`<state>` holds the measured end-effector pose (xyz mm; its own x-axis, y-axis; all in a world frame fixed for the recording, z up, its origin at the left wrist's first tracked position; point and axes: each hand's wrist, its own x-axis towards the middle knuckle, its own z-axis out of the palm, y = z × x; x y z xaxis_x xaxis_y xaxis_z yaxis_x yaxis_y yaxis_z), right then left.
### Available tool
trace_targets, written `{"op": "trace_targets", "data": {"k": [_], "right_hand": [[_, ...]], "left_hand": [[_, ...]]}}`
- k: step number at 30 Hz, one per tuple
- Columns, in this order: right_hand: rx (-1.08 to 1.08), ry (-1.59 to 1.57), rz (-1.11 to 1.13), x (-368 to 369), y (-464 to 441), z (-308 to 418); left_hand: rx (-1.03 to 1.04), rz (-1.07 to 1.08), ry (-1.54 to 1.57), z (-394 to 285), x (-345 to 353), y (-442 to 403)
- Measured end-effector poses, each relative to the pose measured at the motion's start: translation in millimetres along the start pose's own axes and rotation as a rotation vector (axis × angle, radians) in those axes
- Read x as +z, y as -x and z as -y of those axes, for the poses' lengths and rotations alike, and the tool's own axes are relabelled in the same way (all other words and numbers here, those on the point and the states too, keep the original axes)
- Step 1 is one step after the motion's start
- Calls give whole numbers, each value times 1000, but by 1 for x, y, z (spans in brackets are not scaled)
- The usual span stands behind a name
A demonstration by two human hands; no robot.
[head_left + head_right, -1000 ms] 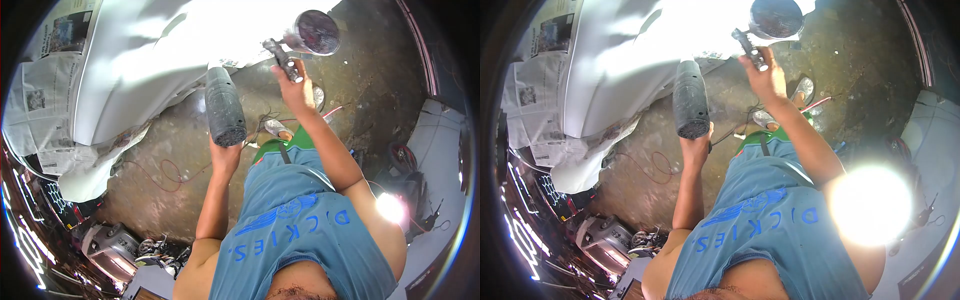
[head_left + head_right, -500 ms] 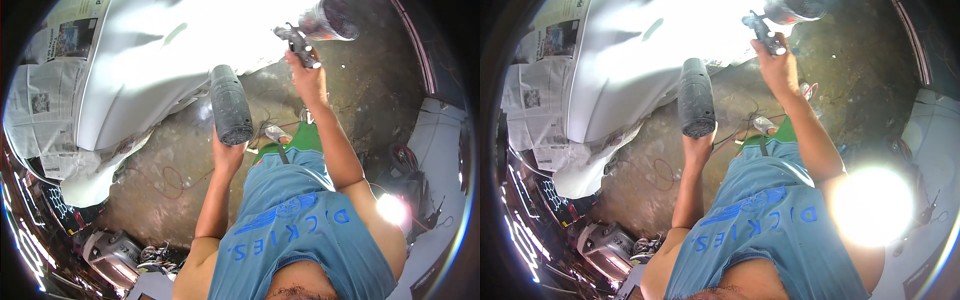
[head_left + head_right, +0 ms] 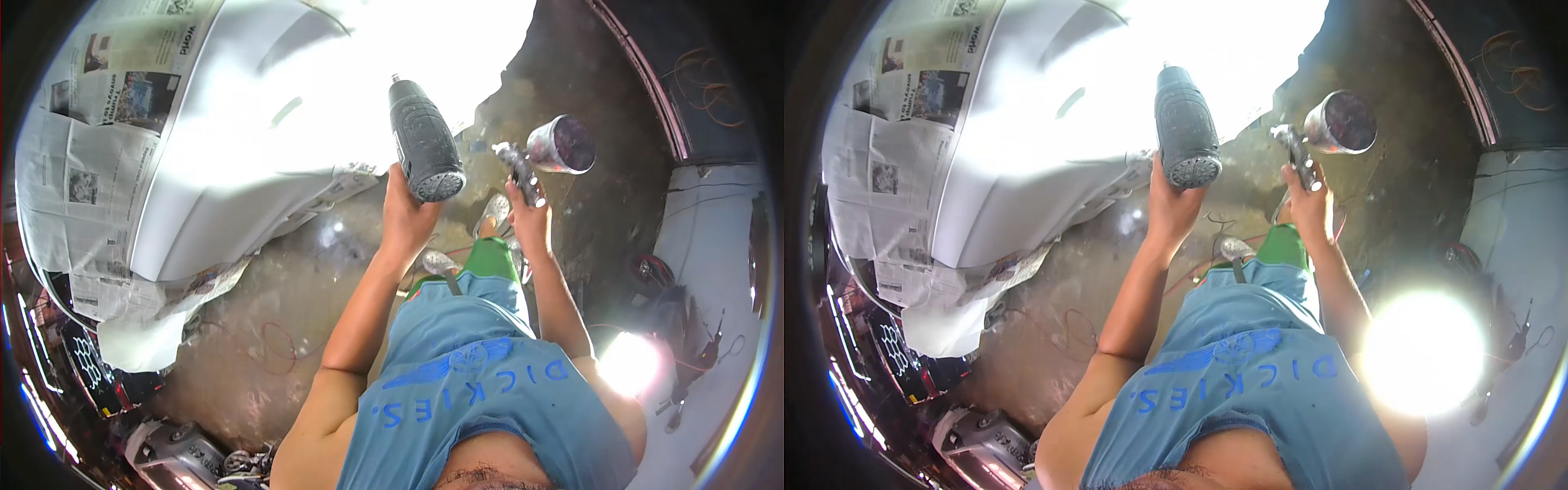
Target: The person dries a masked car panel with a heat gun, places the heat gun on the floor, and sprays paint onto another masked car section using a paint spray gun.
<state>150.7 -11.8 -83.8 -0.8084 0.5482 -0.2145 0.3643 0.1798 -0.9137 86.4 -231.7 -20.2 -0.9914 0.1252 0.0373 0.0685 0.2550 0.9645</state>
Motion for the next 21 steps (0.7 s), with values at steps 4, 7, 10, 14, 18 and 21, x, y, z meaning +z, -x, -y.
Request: {"op": "trace_targets", "data": {"k": [4, 7, 10, 14, 18, 21], "right_hand": [[44, 3, 70, -9, 9, 10], [38, -12, 132, -8, 6, 19], [-5, 46, 230, 0, -4, 36], [-182, 117, 246, 35, -24, 57], [-351, 117, 281, 72, -38, 82], [-398, 147, 329, 82, -50, 97]], "left_hand": [[-7, -74, 93, -7, 7, -5], [-26, -179, 158, -5, 1, 7], [-51, -285, 175, 21, -5, 28], [-189, -244, 161, 53, -23, 65], [-197, -284, 125, 51, -17, 83], [-189, -285, 118, 47, -13, 88]]}}
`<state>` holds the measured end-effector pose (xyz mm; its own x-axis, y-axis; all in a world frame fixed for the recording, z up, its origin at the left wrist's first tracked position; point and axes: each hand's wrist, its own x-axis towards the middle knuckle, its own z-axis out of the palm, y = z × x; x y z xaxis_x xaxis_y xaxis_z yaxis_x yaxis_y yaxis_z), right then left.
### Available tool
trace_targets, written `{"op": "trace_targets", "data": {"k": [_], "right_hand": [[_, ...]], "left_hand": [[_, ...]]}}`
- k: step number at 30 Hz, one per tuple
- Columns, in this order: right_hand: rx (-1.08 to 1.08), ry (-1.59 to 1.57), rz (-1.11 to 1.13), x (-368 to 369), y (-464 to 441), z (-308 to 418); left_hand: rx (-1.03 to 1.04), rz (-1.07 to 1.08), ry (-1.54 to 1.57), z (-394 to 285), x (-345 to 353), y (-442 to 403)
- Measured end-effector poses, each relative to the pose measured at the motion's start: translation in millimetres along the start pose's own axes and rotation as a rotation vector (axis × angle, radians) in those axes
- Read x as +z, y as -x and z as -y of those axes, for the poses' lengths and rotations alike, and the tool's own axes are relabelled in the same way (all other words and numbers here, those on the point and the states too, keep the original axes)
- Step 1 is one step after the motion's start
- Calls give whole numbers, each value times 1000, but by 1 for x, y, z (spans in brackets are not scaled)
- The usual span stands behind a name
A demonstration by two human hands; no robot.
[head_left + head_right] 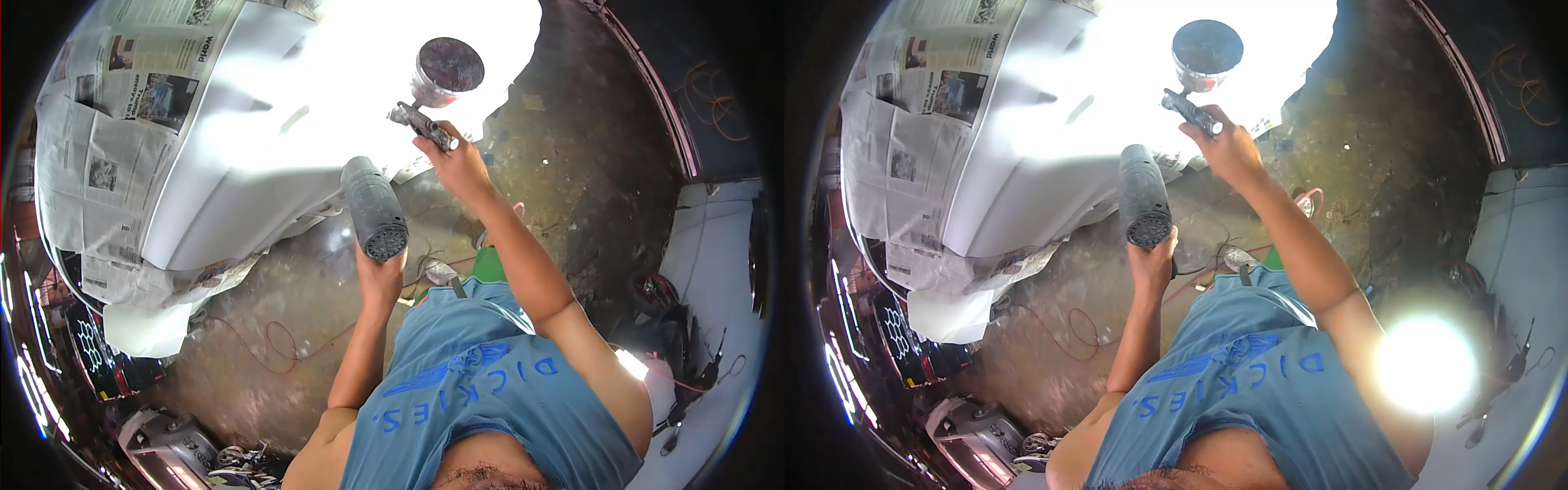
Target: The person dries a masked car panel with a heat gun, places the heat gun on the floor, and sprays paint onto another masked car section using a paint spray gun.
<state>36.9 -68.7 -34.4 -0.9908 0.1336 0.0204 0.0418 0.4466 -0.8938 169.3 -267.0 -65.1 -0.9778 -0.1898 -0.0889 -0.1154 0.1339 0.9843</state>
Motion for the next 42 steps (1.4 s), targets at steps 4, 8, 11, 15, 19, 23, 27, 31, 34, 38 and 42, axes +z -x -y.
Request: {"op": "trace_targets", "data": {"k": [4, 8, 11, 15, 19, 23, 27, 31, 34, 38, 42], "right_hand": [[29, 45, -75, -14, -24, 0], [86, 30, -255, -40, -39, -13], [133, 94, -402, -60, -30, -3], [176, 47, -455, -70, -30, -14], [196, 14, -379, -56, -37, -14], [131, -17, -203, -28, -30, -10], [130, -189, 88, -30, -4, 12], [117, -265, 120, -37, 2, 21], [115, -175, 60, -41, -10, 7], [90, -71, -67, -60, -40, -12], [51, -132, -312, -104, -77, -27]], "left_hand": [[25, 8, 1, -15, 8, 5], [-40, 108, -18, -30, 9, 4], [-23, 148, -4, -33, 10, 2], [17, 146, -25, -44, 10, 3], [1, 151, -16, -42, 9, 4], [26, 111, 15, -42, 10, 4], [33, 110, -18, -39, 7, 5], [5, 145, -60, -35, 4, 3], [-9, 158, -51, -37, 11, 1], [12, 172, -82, -50, 29, -5], [59, 209, -125, -72, 59, -16]]}}
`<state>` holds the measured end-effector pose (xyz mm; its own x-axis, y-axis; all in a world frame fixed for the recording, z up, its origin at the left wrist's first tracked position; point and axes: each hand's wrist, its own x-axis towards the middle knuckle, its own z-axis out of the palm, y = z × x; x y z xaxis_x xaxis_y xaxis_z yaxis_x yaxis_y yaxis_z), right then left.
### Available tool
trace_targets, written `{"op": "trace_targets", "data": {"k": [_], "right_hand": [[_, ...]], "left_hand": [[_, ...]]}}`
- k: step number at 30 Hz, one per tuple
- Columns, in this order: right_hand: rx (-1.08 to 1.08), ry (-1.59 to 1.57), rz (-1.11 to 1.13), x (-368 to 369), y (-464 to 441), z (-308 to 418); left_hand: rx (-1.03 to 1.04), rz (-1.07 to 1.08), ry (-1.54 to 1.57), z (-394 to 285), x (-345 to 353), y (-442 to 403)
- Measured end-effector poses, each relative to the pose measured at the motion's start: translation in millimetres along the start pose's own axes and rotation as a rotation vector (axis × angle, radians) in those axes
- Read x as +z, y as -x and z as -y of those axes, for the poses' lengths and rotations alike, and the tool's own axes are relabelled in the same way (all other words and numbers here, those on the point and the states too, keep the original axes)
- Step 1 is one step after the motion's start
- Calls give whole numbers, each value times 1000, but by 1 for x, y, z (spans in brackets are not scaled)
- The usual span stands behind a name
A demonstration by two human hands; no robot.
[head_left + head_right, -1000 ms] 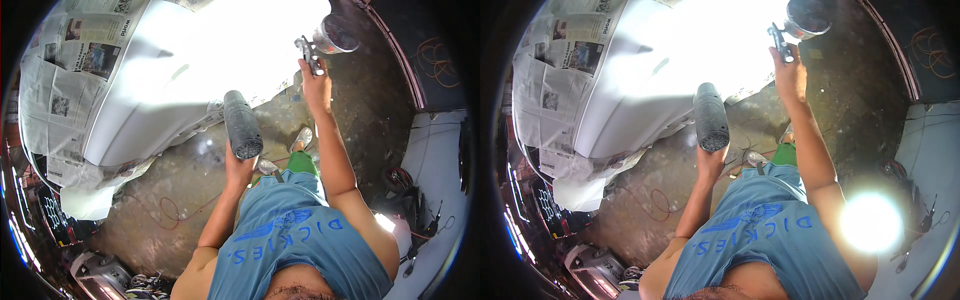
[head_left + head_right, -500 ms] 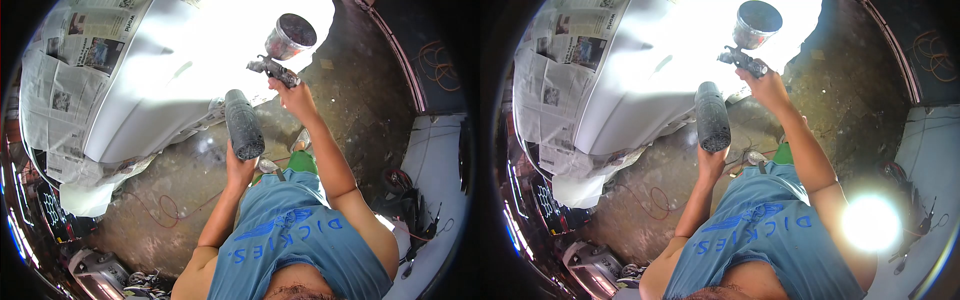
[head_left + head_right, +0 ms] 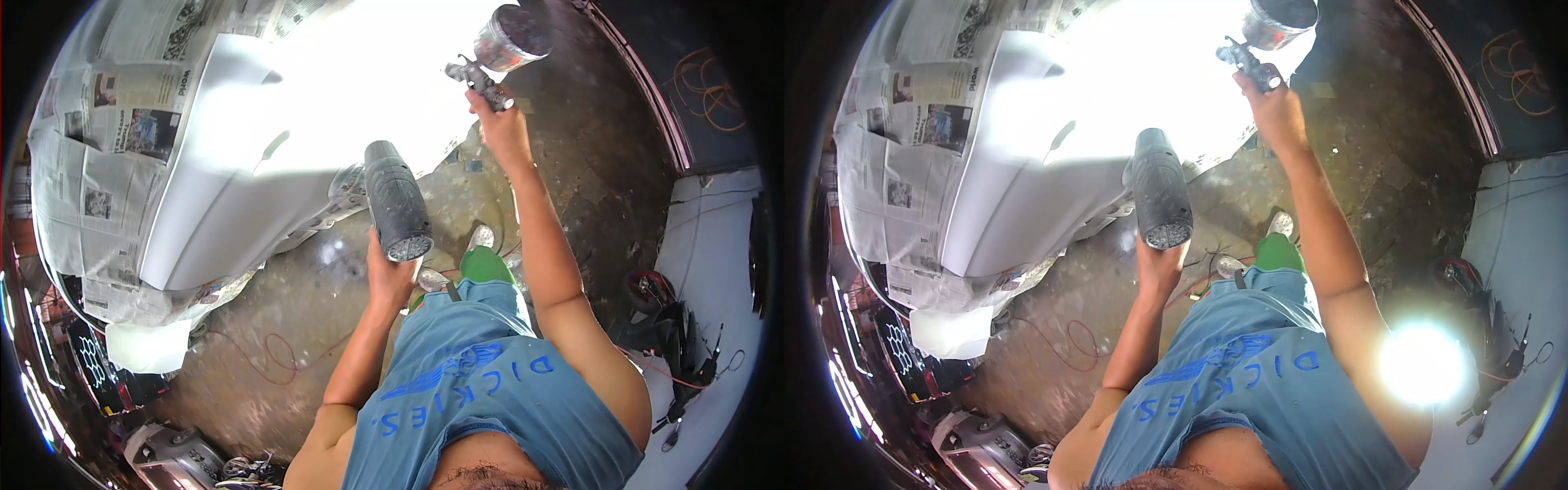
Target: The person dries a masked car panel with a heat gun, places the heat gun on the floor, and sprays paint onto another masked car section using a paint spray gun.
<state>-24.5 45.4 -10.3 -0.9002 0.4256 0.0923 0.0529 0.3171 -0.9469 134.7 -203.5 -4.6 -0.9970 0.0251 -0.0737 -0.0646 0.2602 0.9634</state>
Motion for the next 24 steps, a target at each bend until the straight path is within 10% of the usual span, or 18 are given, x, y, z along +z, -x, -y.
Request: {"op": "trace_targets", "data": {"k": [9, 20, 24], "right_hand": [[142, 16, -229, -108, -23, -30], [367, 40, 25, -149, 77, -232], [411, 117, 98, -153, 107, -265]], "left_hand": [[139, 99, -42, -10, 86, -87], [377, 90, 10, -39, 192, -138], [87, 99, 157, -50, 166, -107]]}}
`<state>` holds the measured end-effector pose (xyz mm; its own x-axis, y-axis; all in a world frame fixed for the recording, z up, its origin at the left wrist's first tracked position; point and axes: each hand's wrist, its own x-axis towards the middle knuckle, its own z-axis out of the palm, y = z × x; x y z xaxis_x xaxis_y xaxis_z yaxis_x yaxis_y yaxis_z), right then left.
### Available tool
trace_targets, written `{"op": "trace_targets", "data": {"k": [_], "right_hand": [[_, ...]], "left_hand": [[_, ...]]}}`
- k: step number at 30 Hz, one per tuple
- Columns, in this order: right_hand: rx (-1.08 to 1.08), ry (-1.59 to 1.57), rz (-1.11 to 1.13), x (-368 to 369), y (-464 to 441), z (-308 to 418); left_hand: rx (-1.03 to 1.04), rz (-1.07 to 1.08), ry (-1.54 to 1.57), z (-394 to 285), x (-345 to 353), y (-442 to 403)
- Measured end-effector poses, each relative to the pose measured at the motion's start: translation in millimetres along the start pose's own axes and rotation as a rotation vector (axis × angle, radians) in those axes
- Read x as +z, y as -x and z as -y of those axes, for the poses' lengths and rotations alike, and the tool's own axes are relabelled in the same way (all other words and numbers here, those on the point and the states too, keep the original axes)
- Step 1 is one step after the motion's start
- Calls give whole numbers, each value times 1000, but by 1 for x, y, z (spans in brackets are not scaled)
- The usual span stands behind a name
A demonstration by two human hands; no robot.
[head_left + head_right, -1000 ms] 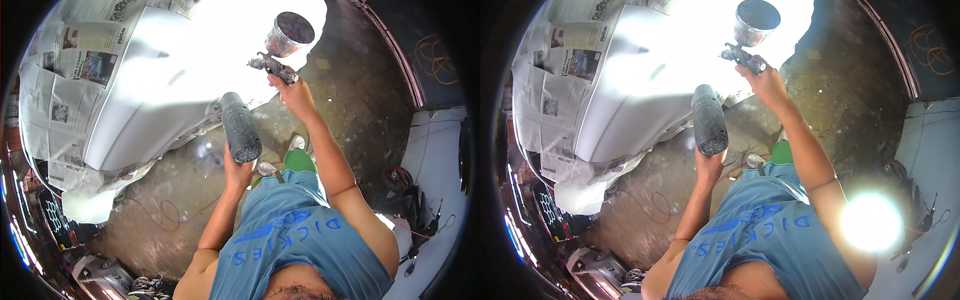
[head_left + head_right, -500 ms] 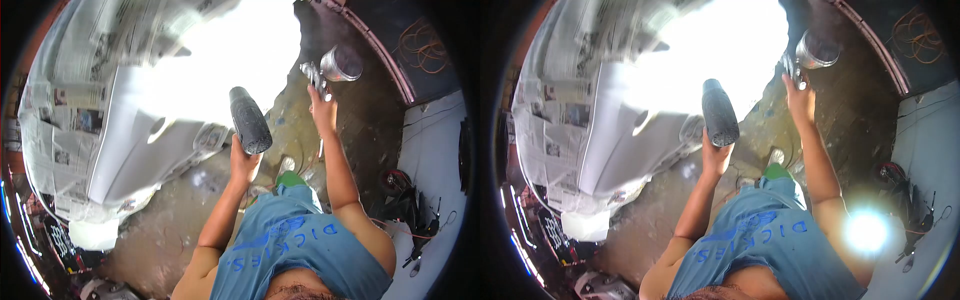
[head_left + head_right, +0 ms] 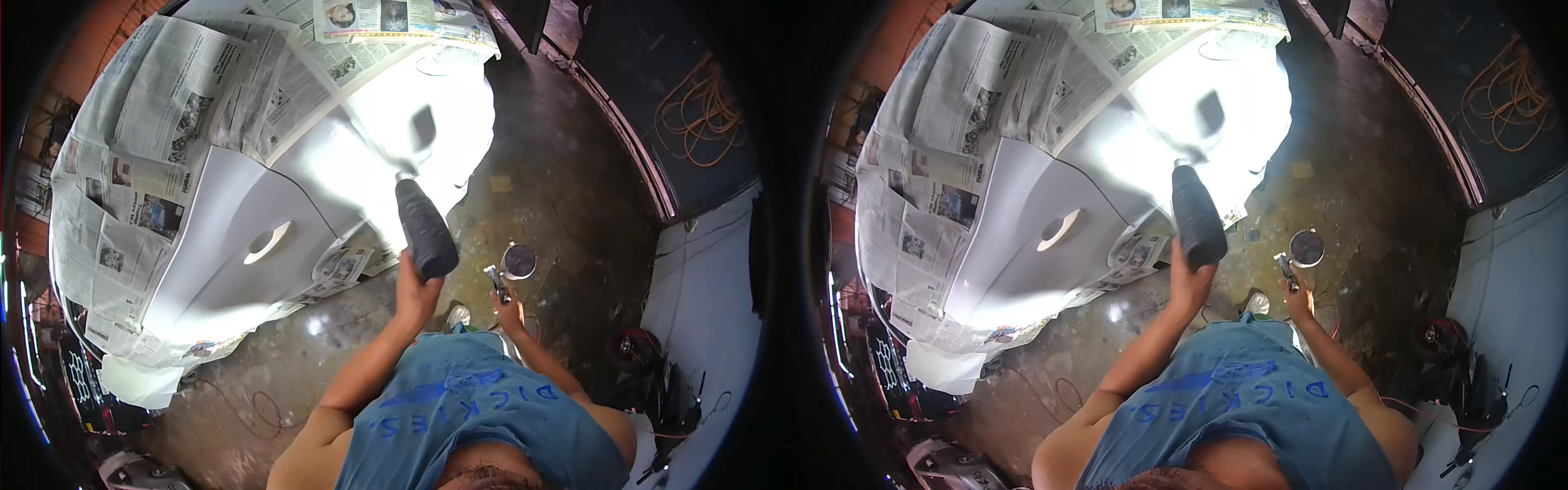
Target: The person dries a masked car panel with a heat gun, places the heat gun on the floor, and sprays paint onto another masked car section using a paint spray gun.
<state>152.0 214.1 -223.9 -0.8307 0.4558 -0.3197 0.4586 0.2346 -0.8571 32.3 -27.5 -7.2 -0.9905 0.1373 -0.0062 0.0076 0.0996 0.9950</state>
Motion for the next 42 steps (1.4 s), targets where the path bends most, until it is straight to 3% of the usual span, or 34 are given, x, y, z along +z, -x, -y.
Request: {"op": "trace_targets", "data": {"k": [5, 8, 10, 12, 16, 17, 20, 21, 24, 25, 32, 35, 39, 42], "right_hand": [[66, 241, 147, 3, 3, -38], [6, 293, 210, 1, 0, -46], [-103, 297, 208, 4, -2, -55], [-65, 289, 249, 2, -6, -58], [-9, 240, 280, -2, -12, -57], [-14, 241, 273, -2, -13, -58], [-66, 219, 214, -3, -9, -60], [7, 231, 244, -6, -6, -49], [117, 203, 285, -7, -10, -53], [98, 218, 279, -7, -11, -56], [91, 271, 322, -2, -20, -64], [6, 303, 309, -3, -18, -56], [-170, 306, 292, 6, -30, -84], [-105, 376, 349, 3, -34, -79]], "left_hand": [[119, -351, -14, 9, -27, 29], [93, -344, 60, 11, -31, 28], [52, -261, 39, 17, -27, 19], [-42, -164, 2, 3, -15, -1], [156, 7, -4, 8, 26, -55], [11, 100, -47, -2, 33, -62], [64, 182, -253, 7, 62, -91], [19, 211, -288, 1, 69, -95], [205, 208, -301, 2, 85, -95], [121, 237, -313, 3, 86, -92], [70, 9, -169, 24, 42, -42], [72, -193, -131, 71, 7, -22], [-2, -371, -142, 35, -28, 6], [11, -436, -196, 53, -37, 14]]}}
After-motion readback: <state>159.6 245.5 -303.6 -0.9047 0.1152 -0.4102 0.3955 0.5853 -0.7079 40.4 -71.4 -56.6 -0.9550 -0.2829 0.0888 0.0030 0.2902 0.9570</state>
